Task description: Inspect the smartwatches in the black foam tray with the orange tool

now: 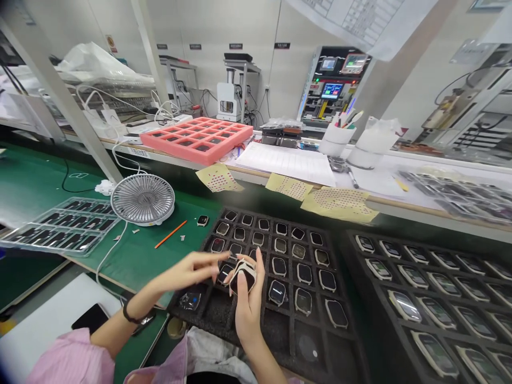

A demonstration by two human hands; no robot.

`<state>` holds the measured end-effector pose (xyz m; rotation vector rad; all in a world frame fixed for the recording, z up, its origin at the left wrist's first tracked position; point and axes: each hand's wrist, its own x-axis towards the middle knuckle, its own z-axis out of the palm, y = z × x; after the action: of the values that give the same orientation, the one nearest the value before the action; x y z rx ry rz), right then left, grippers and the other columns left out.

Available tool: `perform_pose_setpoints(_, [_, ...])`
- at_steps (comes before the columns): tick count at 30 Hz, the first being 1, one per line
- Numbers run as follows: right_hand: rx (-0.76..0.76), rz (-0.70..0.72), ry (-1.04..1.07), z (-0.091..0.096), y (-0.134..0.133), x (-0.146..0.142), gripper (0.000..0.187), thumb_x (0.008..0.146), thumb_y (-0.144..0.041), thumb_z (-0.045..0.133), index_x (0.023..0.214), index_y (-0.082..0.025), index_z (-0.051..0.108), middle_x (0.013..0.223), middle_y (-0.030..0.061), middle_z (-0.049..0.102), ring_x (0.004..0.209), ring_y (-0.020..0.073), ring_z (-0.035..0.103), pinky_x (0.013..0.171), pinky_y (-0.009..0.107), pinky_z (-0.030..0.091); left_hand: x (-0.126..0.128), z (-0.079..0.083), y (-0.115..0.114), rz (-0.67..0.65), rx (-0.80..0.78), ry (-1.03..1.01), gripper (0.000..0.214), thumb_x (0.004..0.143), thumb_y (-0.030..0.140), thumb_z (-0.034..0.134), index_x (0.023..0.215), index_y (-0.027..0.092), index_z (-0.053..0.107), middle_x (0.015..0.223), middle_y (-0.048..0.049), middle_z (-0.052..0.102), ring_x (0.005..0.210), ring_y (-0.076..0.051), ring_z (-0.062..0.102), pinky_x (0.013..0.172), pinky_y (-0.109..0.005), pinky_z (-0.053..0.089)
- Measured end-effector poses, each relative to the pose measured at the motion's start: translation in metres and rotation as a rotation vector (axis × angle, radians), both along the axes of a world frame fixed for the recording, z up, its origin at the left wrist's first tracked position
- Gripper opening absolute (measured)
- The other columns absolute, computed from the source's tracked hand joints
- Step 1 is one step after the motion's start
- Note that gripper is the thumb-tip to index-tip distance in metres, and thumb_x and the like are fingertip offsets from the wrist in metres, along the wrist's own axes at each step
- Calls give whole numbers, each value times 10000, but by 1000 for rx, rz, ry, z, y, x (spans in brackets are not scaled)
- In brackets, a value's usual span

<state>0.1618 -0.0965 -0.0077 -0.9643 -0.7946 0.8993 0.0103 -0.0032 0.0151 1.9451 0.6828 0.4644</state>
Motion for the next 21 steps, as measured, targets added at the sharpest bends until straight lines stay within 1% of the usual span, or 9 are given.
perform_pose_setpoints(1, [4, 18, 16, 1, 1, 1, 530, 927, -379, 458, 1412, -346, 247, 1195, 85, 504, 684, 136, 548, 532, 274, 424, -13, -2, 14, 187, 137, 59, 410, 899, 345, 474, 1271, 194, 555, 891, -51, 649, 790, -157, 593, 715, -254, 474])
perform_pose_setpoints(3, [9, 32, 42, 2, 2, 3, 508, 934, -373, 450, 1404, -364, 258, 1183, 76, 510, 666, 128, 551, 514, 268, 410, -40, -13, 41, 548, 346, 287, 338, 871, 338, 469, 1107, 169, 640, 984, -78, 621, 810, -189, 600, 752, -297, 480])
perform_pose_setpoints(4, [8, 30, 52, 2, 2, 4, 499, 935, -371, 450, 1399, -369, 267, 1177, 71, 515, 662, 126, 551, 510, 266, 405, -53, -20, 53, 674, 383, 404, 307, 845, 330, 481, 1051, 172, 644, 1044, -83, 596, 800, -192, 605, 750, -305, 485])
perform_pose_setpoints(5, [6, 27, 61, 2, 2, 5, 494, 936, -371, 451, 1396, -373, 273, 1172, 67, 520, 659, 123, 551, 510, 265, 403, -64, -28, 63, 716, 376, 445, 290, 826, 316, 488, 1017, 159, 639, 1082, -99, 574, 790, -201, 610, 730, -317, 488])
perform_pose_setpoints(8, [-5, 37, 76, 1, 2, 7, 495, 933, -374, 458, 1394, -372, 278, 1161, 63, 532, 653, 123, 550, 515, 267, 404, -87, -49, 81, 745, 357, 491, 286, 797, 329, 501, 974, 142, 626, 1047, -108, 571, 769, -215, 606, 708, -332, 485])
perform_pose_setpoints(11, [-10, 57, 88, 0, 1, 7, 499, 930, -379, 463, 1394, -362, 280, 1151, 66, 539, 653, 128, 550, 507, 269, 403, -94, -60, 88, 728, 334, 500, 299, 778, 374, 520, 926, 142, 636, 1008, -100, 581, 700, -196, 590, 690, -326, 478])
perform_pose_setpoints(13, [-15, 67, 97, 0, 1, 7, 498, 929, -377, 467, 1392, -361, 286, 1147, 65, 541, 652, 128, 550, 505, 268, 401, -94, -62, 90, 709, 317, 492, 290, 766, 391, 530, 882, 153, 650, 988, -89, 591, 681, -187, 583, 681, -317, 472])
perform_pose_setpoints(17, [-41, 85, 130, 1, 1, 8, 499, 926, -379, 476, 1390, -370, 292, 1148, 58, 547, 652, 129, 556, 513, 270, 397, -94, -61, 94, 692, 263, 458, 261, 728, 380, 567, 808, 150, 659, 913, -90, 639, 709, -200, 604, 689, -308, 476])
perform_pose_setpoints(21, [-119, 157, 245, 6, 2, 12, 516, 902, -396, 514, 1380, -356, 325, 1105, 56, 591, 618, 130, 557, 505, 270, 385, -93, -57, 92, 669, 167, 417, 219, 713, 354, 584, 735, 145, 645, 731, -77, 691, 685, -218, 647, 654, -299, 502])
